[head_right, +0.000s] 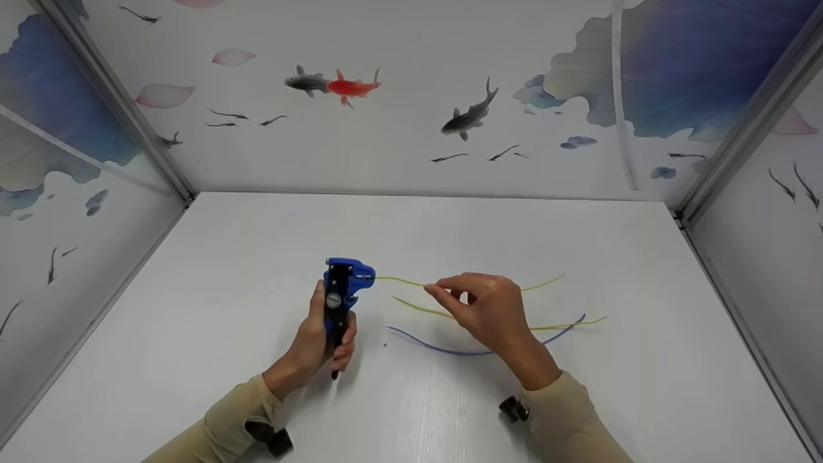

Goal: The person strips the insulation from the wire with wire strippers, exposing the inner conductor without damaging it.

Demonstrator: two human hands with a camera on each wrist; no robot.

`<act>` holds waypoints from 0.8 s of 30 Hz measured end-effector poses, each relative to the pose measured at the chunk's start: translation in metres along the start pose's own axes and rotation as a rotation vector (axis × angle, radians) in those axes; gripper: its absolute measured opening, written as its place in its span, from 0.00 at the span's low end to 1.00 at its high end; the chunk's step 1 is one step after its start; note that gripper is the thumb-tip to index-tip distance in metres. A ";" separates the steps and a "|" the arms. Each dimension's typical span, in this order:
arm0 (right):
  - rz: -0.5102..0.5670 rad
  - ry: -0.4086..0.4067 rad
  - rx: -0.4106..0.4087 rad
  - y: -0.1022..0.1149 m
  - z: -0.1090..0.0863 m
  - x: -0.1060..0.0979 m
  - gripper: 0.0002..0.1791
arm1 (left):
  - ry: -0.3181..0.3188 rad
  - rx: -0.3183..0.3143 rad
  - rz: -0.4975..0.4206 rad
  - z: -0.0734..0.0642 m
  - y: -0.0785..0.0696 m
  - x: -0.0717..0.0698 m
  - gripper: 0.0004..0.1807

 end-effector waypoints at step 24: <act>0.006 -0.003 -0.001 -0.001 -0.001 0.001 0.08 | -0.028 0.021 0.020 0.002 0.002 -0.003 0.46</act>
Point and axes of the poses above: each hand's wrist, its own z-axis towards the middle knuckle, its own x-axis out of the palm, y = z × x, the point moved 4 cm from there along z, towards the middle knuckle, and after that the axes turned 1 degree about -y, right-handed, at the moved point
